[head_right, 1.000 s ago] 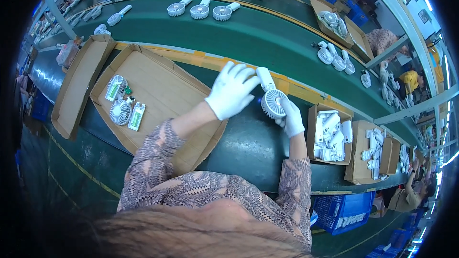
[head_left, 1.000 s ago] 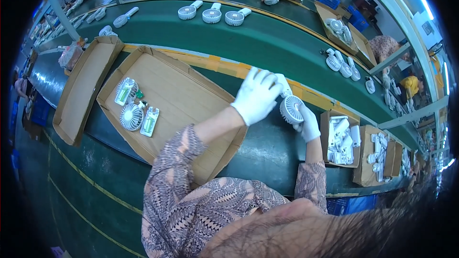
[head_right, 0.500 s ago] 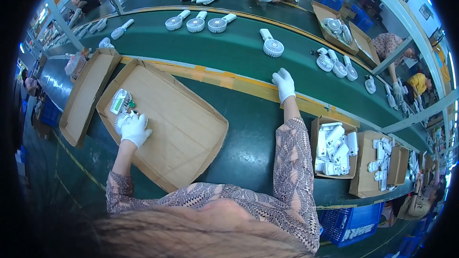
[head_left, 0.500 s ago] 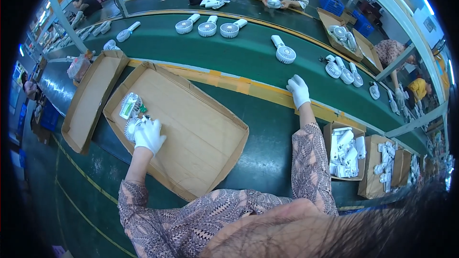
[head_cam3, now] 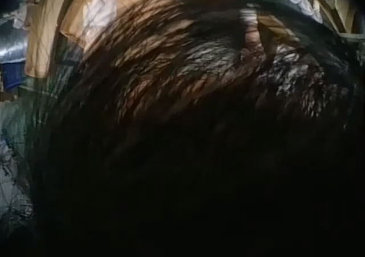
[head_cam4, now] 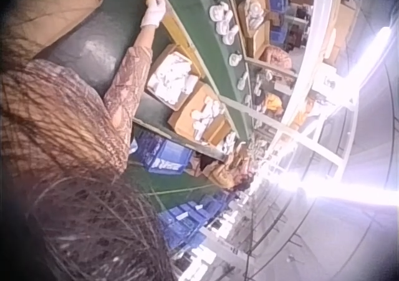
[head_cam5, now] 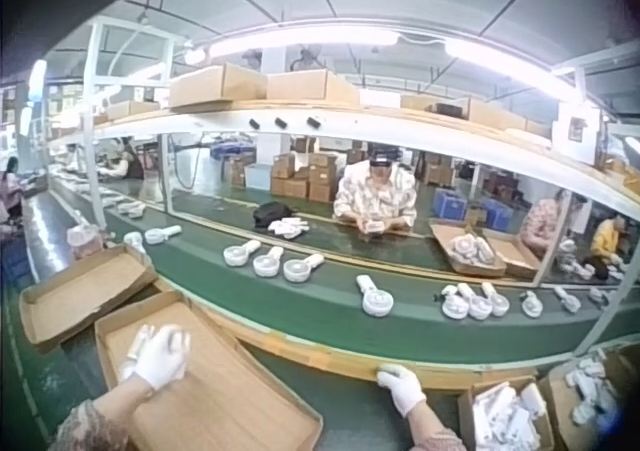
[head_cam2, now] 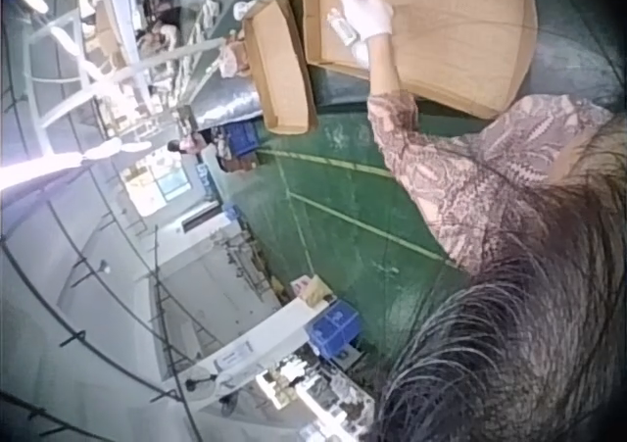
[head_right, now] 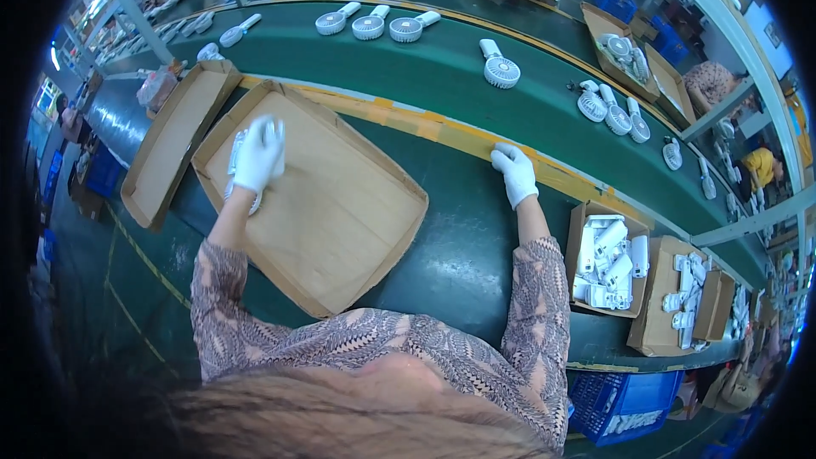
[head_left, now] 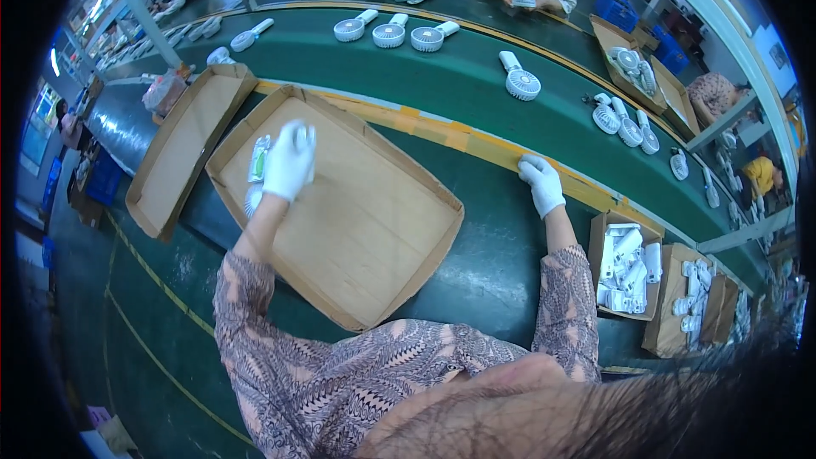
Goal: The person assembles portable electric fans by connecting internal wiring and batteries to the fan heads, fitting handle casings onto the assemblies by hand, and placing components and fans into cardboard boxes.
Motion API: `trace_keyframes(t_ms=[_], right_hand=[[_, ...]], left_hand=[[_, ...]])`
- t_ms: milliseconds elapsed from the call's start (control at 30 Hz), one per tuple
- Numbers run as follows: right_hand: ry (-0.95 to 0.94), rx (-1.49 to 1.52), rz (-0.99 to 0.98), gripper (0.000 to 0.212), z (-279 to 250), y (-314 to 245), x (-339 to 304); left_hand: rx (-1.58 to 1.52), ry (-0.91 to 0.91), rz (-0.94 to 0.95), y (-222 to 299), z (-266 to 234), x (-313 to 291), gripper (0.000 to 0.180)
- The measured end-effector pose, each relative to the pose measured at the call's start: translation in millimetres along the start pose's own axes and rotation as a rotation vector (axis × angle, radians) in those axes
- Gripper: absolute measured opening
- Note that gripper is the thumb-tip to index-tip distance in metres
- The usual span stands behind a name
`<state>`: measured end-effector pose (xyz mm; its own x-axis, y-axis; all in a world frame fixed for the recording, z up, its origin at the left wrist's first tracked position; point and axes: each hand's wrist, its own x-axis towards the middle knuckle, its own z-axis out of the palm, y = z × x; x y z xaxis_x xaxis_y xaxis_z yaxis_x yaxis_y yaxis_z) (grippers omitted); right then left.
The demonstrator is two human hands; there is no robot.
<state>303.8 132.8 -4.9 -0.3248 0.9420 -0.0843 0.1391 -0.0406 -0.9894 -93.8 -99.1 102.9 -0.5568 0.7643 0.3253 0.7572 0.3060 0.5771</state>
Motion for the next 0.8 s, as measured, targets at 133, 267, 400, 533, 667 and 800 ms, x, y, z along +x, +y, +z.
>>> trace_keyframes(t_ms=[133, 267, 400, 533, 667, 800], right_hand=[[-0.309, 0.269, 0.152, 0.029, 43.9, -28.8, -58.5], [-0.708, 0.424, 0.216, 0.044, 65.3, -53.7, -114.0], [-0.643, 0.875, 0.121, 0.085, 64.2, -53.9, -124.9], [-0.298, 1.256, -0.029, 0.090, 33.3, -80.0, -128.1], [-0.278, 1.400, -0.181, 0.071, -5.0, -66.6, -122.0], [0.050, 1.086, -0.323, 0.068, -13.5, -65.4, -117.3]], left_hand=[[-0.598, 0.209, 0.103, 45.4, -7.2, 29.8, 0.039], [-1.014, 0.044, 0.279, 144.3, -3.9, 10.9, 0.035], [-1.406, -0.472, 0.278, 209.5, 16.1, -22.8, 0.039], [-1.587, -0.850, 0.098, 227.9, 60.4, -59.8, 0.056], [-1.605, -1.081, -0.266, 225.8, 113.5, -91.0, 0.048], [-1.729, -1.391, -0.767, 204.8, 164.9, -104.4, 0.033]])
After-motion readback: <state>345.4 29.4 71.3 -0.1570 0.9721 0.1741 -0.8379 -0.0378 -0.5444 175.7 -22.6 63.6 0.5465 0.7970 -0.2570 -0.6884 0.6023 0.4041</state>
